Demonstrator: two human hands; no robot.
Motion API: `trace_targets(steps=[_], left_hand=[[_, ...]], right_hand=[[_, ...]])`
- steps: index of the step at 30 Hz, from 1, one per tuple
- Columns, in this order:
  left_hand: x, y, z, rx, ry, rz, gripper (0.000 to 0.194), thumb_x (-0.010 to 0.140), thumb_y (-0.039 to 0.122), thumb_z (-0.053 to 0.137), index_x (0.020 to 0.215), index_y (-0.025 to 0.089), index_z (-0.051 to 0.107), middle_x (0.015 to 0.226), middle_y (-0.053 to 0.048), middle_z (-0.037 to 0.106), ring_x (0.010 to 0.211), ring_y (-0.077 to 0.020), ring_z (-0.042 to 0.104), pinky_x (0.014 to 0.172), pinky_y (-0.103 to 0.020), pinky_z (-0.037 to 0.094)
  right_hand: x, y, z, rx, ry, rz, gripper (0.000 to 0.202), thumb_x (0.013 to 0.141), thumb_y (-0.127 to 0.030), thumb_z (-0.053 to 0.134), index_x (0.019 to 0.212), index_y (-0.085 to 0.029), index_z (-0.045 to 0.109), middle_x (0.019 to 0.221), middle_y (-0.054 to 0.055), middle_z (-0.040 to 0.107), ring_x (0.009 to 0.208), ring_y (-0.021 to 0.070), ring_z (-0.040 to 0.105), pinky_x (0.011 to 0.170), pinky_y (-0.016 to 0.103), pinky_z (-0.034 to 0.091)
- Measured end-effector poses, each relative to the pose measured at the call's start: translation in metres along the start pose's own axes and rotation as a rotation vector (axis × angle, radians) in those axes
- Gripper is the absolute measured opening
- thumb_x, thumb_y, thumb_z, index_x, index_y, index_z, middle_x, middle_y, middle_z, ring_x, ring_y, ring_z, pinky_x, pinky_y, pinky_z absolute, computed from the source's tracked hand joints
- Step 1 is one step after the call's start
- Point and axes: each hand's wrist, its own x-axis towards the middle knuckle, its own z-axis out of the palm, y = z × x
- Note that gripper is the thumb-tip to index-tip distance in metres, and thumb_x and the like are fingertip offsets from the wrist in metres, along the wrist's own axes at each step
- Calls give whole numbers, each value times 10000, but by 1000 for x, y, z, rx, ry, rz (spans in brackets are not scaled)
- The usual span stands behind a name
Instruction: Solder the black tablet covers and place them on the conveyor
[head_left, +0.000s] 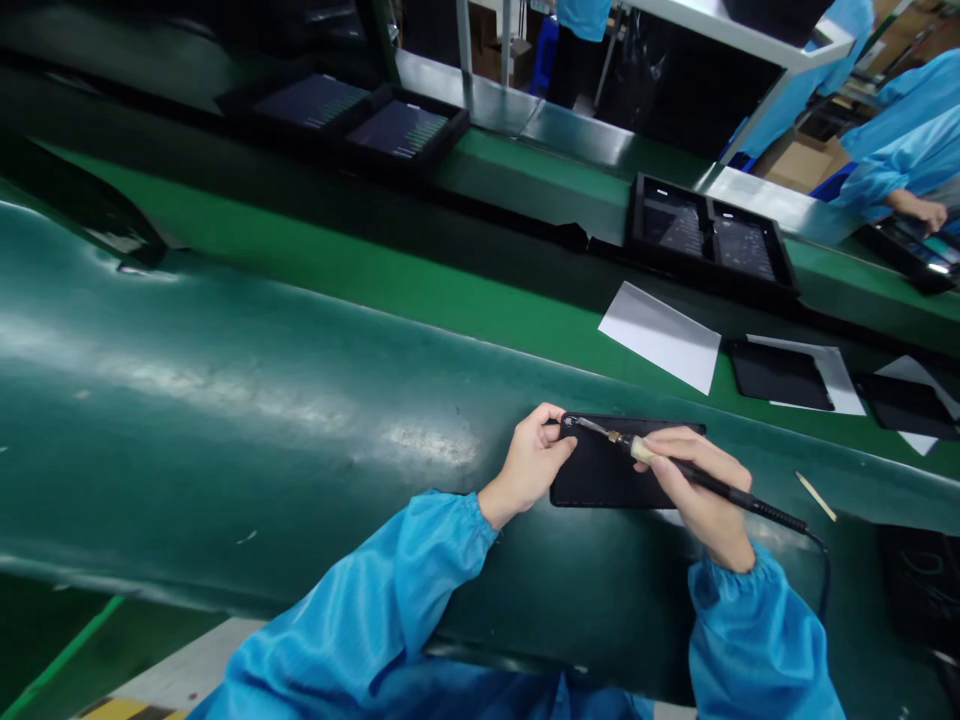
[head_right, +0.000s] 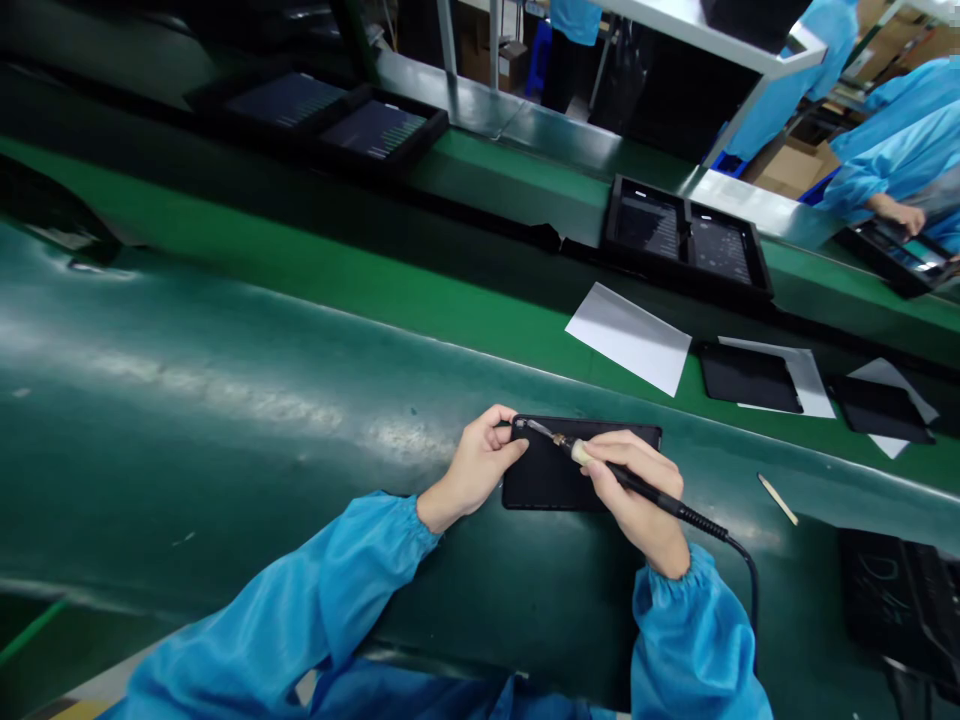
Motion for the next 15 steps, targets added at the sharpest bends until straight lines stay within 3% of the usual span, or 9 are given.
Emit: trace_targets(steps=[15], left_hand=[[0,2,0,-2,-16,-8,318,702,218,747,890,183,493,697,14,699,563,-97,624,563,-202,491]], right_hand=[[15,-1,-7,-11,-108,58,87,908,-224,677,937,-208,758,904,59,709,718,175,681,642,307,579]])
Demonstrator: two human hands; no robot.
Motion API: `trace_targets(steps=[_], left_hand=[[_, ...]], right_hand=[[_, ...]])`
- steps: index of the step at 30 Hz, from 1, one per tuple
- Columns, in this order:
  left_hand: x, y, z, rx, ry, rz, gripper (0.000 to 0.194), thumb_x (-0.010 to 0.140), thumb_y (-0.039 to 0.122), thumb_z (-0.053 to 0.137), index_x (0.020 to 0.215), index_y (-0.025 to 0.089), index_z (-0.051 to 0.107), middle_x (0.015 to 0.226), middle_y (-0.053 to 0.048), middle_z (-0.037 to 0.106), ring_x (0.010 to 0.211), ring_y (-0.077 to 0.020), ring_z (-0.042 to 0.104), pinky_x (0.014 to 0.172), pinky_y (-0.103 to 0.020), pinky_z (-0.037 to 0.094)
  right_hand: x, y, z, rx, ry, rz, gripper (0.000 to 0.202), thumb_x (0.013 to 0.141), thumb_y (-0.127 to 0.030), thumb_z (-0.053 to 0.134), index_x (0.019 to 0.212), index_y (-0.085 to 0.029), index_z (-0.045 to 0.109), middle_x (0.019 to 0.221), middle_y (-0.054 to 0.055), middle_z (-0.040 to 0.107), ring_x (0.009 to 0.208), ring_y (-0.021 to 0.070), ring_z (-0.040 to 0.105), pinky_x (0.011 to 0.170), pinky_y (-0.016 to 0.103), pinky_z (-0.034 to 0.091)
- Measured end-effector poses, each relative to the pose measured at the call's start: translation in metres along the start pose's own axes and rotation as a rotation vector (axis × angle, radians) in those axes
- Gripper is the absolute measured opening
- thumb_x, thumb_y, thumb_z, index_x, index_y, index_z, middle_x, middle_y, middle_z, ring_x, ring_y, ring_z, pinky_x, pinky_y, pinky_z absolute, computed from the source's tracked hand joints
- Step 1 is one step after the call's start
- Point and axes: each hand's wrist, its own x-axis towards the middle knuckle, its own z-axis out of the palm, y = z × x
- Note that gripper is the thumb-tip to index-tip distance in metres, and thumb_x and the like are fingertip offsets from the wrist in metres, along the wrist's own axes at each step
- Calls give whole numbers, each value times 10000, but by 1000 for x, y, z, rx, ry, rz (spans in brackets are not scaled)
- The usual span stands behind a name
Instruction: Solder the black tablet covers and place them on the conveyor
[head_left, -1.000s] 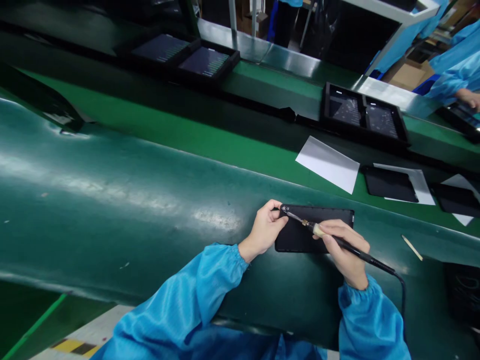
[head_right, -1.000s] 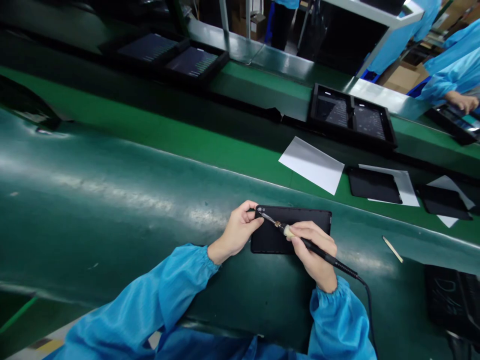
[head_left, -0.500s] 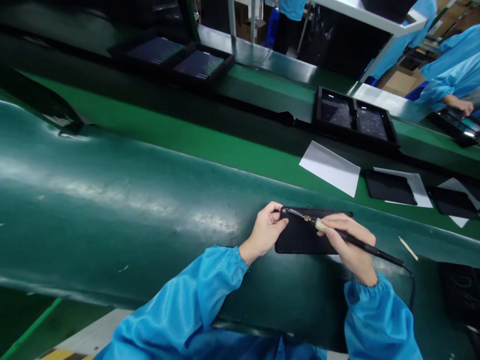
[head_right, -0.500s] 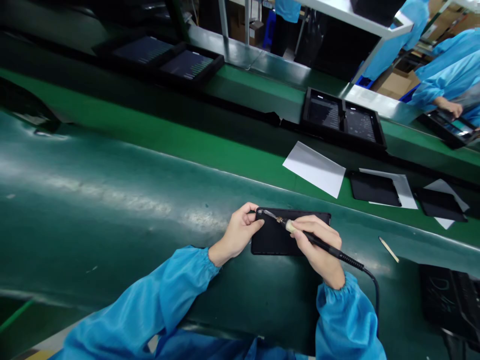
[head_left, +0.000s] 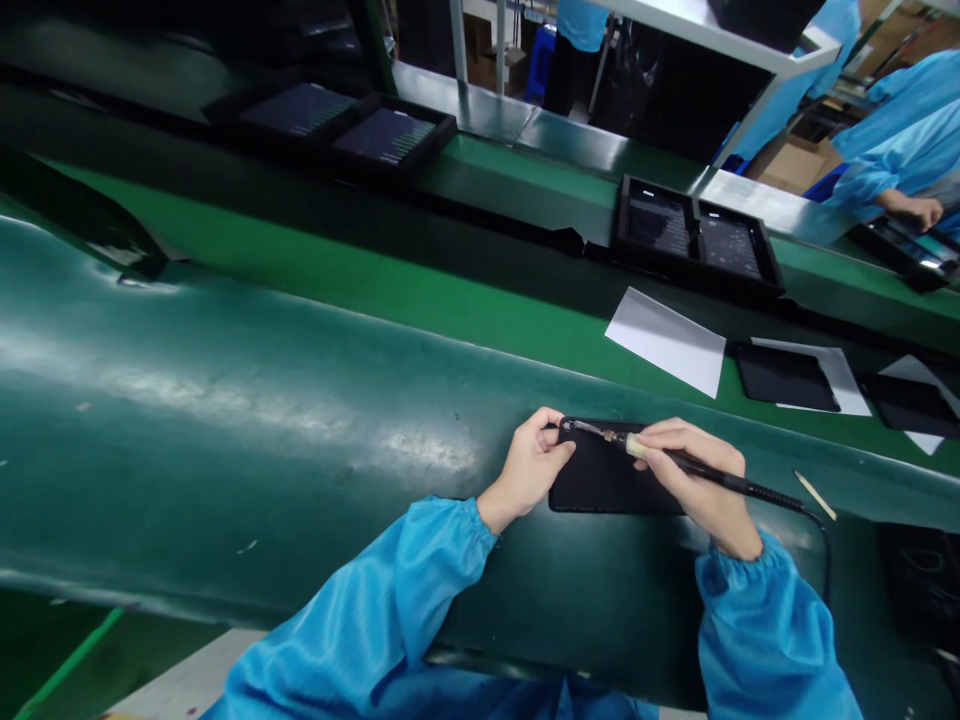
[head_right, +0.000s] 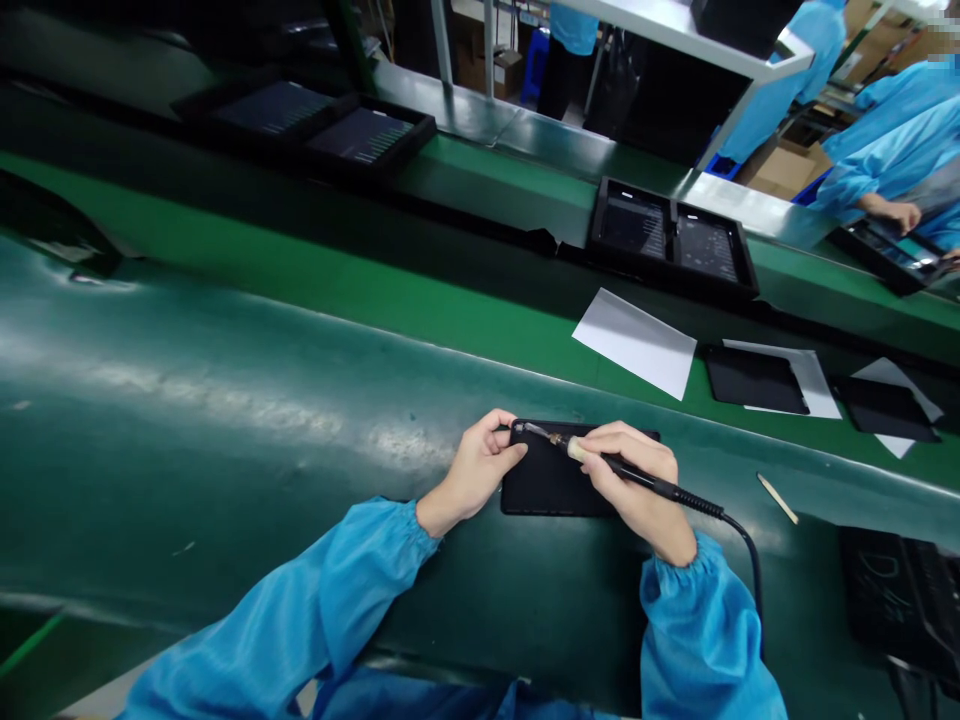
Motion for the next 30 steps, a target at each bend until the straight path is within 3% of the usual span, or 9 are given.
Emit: trace_targets(steps=[4,12,30], left_hand=[[0,0,0,12,-3,-11,326,705,233,750,901,184,494,686,18,696,555,-100,623,558,-206,491],[-1,1,1,13,4,-20,336,704,251,756,899,188,490,706,8,709,565,-108,637,563,-214,500],[-3,3,1,28,21,-27,328,716,226,754,917,187,497,733,-3,717,599,-121,659,592,-223,509]], right_hand=[[1,-3,0,-31,3,-25,80,903,-233,683,902,-207,758,871,58,715,732,181,681,670,312,571],[-23,9,6,70,200,5,111,900,-144,667,931,-219,743,767,24,707,698,185,671,660,316,534],[-23,17,20,139,177,48,103,917,-165,652,940,-215,739,792,26,703,682,183,668,659,326,534]])
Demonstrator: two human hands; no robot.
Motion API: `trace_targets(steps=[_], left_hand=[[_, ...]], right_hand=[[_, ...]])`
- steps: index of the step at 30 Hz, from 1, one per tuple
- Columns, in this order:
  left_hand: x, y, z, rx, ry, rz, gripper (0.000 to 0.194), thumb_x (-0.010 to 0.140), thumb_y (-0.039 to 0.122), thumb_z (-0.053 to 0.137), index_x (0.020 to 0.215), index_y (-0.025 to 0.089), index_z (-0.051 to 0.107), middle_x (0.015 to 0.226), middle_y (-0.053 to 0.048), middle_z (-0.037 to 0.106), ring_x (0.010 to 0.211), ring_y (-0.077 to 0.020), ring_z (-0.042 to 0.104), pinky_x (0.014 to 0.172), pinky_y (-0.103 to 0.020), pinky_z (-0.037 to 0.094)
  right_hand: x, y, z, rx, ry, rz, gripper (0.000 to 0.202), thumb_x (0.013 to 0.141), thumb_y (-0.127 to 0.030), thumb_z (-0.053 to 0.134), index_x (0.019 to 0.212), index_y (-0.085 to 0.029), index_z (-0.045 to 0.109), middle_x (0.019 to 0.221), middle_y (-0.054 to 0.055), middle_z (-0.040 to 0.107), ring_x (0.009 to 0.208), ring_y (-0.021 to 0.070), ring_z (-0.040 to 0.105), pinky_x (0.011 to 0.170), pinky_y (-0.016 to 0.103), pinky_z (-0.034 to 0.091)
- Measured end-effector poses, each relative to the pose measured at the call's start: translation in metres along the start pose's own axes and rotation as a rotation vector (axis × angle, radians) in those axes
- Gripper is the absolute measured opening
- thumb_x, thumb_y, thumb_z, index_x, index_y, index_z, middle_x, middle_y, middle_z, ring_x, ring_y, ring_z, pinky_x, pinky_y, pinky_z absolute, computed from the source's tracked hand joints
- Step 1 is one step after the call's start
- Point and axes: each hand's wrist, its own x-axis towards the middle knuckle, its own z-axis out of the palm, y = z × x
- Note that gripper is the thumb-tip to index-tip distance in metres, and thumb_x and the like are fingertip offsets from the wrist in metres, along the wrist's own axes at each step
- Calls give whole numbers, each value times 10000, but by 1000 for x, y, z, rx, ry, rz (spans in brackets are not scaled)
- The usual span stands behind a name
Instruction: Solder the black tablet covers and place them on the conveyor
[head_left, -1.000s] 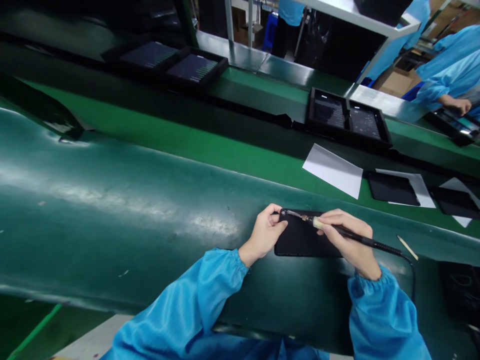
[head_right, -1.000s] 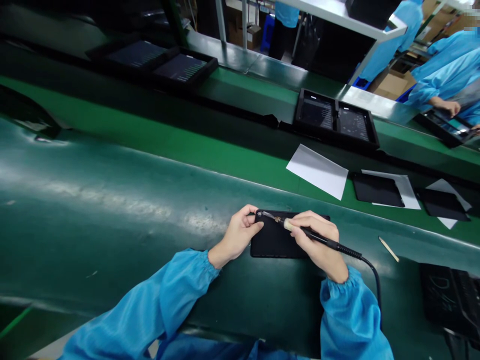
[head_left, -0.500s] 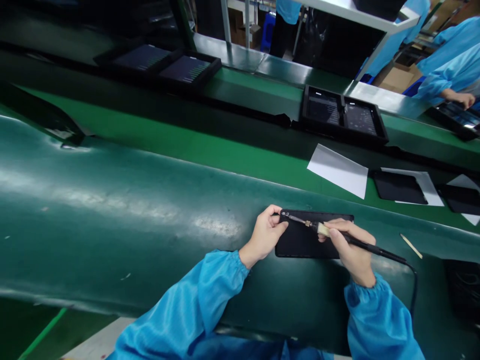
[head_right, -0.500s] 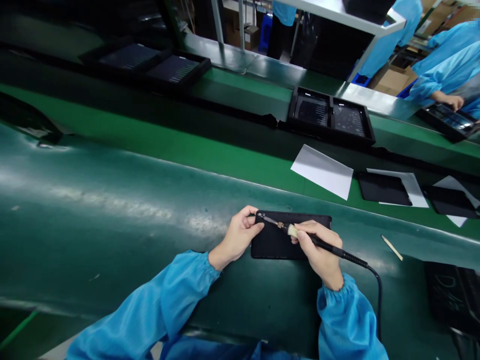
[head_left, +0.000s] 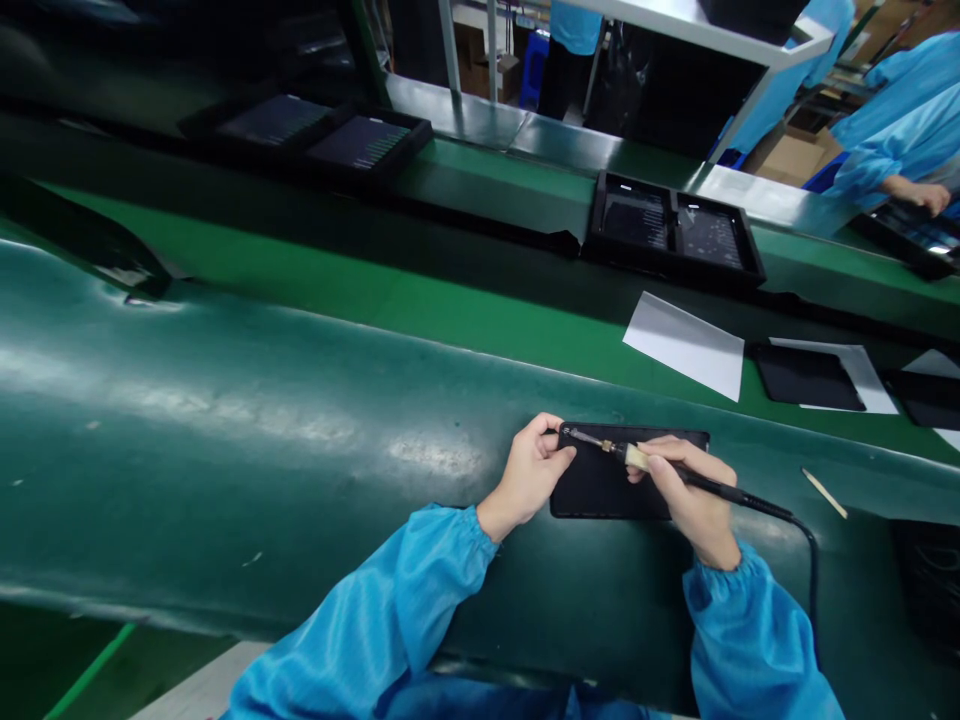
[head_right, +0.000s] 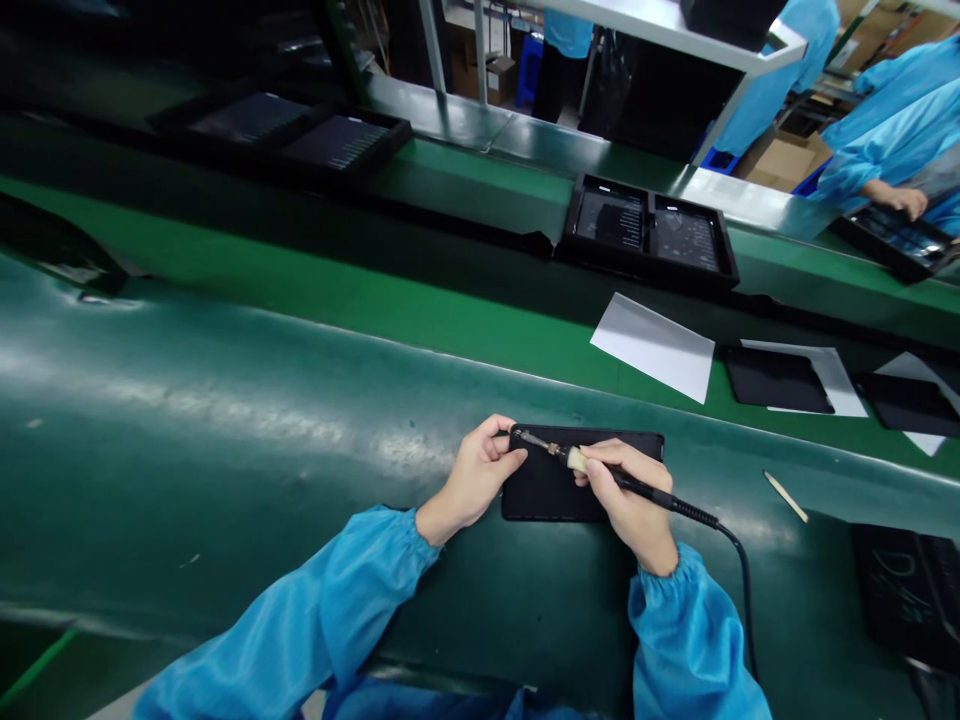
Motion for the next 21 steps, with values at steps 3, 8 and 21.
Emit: trace_targets(steps=[3,8,21], left_hand=[[0,0,0,8,-1,-2,318,720,215,744,920,186,499,738,-1,717,603,-120,659,594,-221,508],[1,-1,0,5,-7,-1,329,718,229,752,922,187,498,731,3,714,594,-118,653,588,-220,508],[1,-2,0,7,0,-5,330,725,230,760,928,186,504,744,-1,718,607,-114,658,602,-217,505]], right_hand=[[0,0,-1,4,2,-14,100,915,-165,653,936,-212,740,777,23,698,679,182,666,665,329,534],[1,1,-1,0,8,-13,91,912,-175,657,933,-209,739,775,28,699,679,186,667,655,330,535],[3,-2,-3,-17,-13,-37,91,916,-175,650,918,-212,734,739,25,697,684,188,664,649,328,532]])
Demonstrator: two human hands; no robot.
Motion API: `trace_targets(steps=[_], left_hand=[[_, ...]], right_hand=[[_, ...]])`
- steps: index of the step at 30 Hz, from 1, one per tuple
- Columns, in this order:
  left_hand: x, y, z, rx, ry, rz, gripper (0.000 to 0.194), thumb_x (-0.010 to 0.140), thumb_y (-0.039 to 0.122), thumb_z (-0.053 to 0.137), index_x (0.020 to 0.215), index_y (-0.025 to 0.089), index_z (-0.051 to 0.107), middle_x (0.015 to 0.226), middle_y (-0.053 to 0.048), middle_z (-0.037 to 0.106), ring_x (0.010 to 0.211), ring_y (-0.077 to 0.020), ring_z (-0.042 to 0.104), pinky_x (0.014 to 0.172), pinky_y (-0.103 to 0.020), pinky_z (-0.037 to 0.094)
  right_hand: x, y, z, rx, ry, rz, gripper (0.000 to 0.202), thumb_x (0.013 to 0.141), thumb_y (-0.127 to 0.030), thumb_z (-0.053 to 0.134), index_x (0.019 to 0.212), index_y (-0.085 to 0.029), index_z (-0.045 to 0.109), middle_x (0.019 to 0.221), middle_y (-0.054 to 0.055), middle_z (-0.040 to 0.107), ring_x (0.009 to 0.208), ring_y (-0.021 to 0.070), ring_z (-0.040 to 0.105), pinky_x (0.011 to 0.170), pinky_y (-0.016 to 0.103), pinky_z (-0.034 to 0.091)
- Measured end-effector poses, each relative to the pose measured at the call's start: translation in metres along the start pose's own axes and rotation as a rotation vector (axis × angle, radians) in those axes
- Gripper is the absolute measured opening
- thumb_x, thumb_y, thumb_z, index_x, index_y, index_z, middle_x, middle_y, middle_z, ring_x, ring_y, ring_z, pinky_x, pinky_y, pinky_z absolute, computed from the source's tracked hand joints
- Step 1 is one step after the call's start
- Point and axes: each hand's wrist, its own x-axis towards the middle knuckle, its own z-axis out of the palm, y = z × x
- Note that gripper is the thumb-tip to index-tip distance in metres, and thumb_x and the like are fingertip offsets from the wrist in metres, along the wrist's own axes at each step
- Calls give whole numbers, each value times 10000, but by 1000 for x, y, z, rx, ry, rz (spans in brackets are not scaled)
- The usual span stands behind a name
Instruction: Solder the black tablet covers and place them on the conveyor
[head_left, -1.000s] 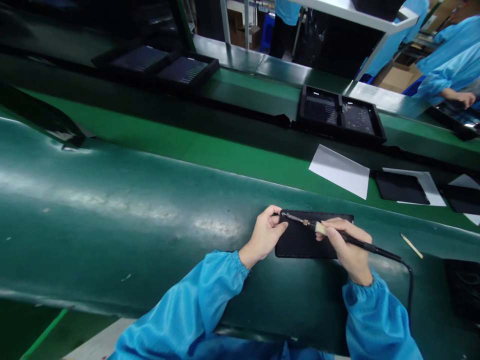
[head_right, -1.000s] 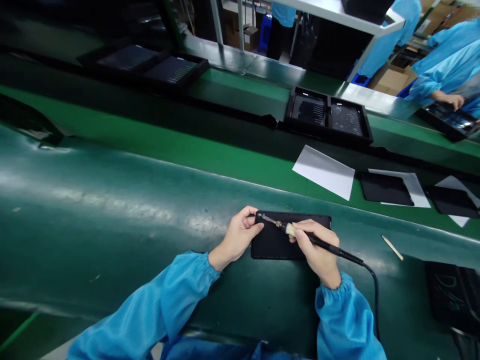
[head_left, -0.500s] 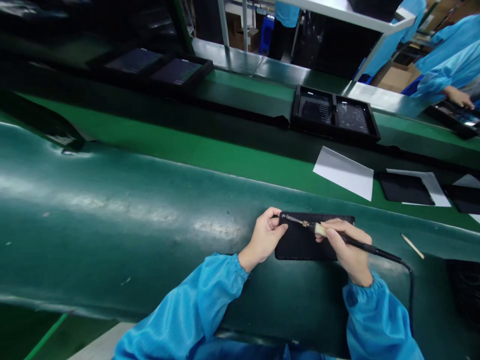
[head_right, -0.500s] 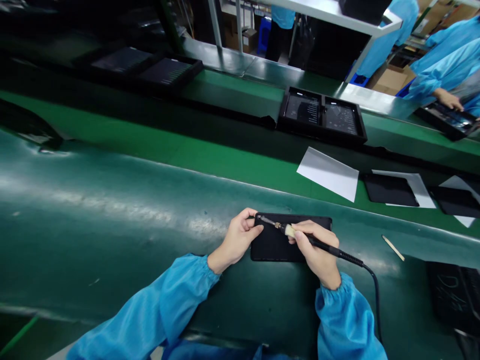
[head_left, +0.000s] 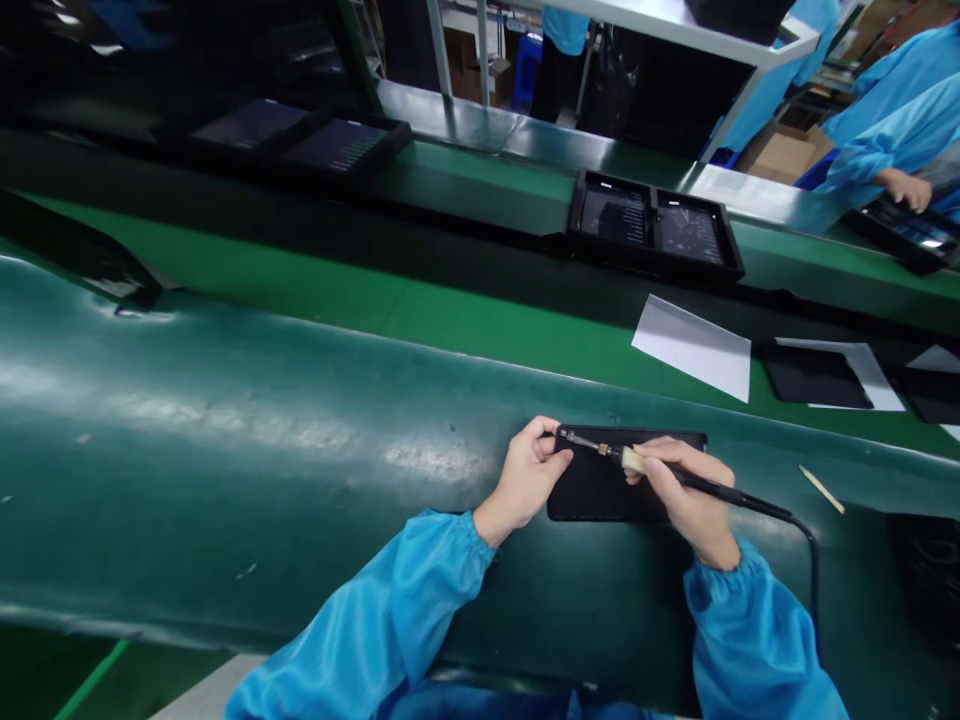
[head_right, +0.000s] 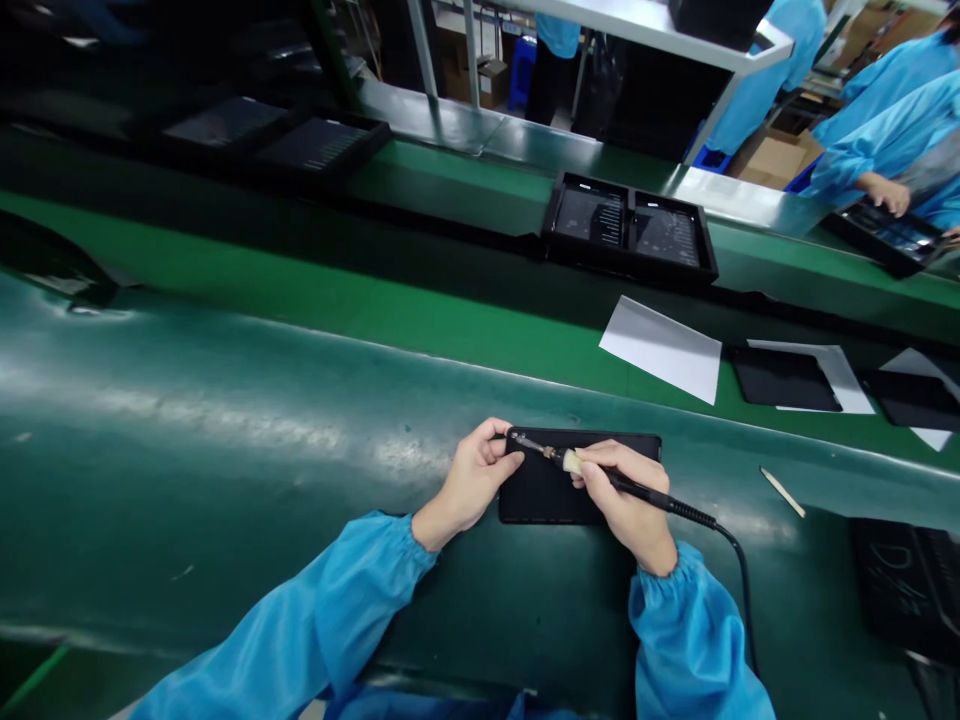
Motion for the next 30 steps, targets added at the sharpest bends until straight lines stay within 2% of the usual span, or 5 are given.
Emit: trace_targets(steps=[6,13,19,24,30], left_hand=[[0,1,0,-11,2,-3,345,710,234,764,930,186,503,731,5,718,603,-123,664,596,-227,517],[0,1,2,-31,28,0,352,702,235,764,905,190,480,718,2,722,586,-112,653,598,-221,516],[0,1,2,-52,65,10,379,686,249,782,911,194,482,729,13,710,578,-106,640,585,-214,503],[0,3,3,-52,80,19,372,682,237,777,906,194,484,732,14,709,560,-92,622,553,-190,471],[0,4,4,-53,80,19,354,686,216,753,908,191,478,733,13,708,572,-94,629,565,-194,483]], right_hand=[[0,-2,1,-4,10,10,99,914,-175,649,920,-214,739,756,26,705,679,186,672,659,328,537],[-23,10,5,51,328,106,107,908,-277,676,947,-194,732,740,42,720,631,217,698,629,356,575],[-39,8,23,74,312,248,165,891,-295,708,992,-165,711,788,65,743,669,245,730,629,364,616],[-45,5,33,-118,336,148,106,885,-264,702,941,-178,727,798,49,740,720,224,729,714,351,593],[-44,4,36,-187,312,81,79,895,-219,682,959,-199,722,785,24,740,755,206,718,754,338,567]])
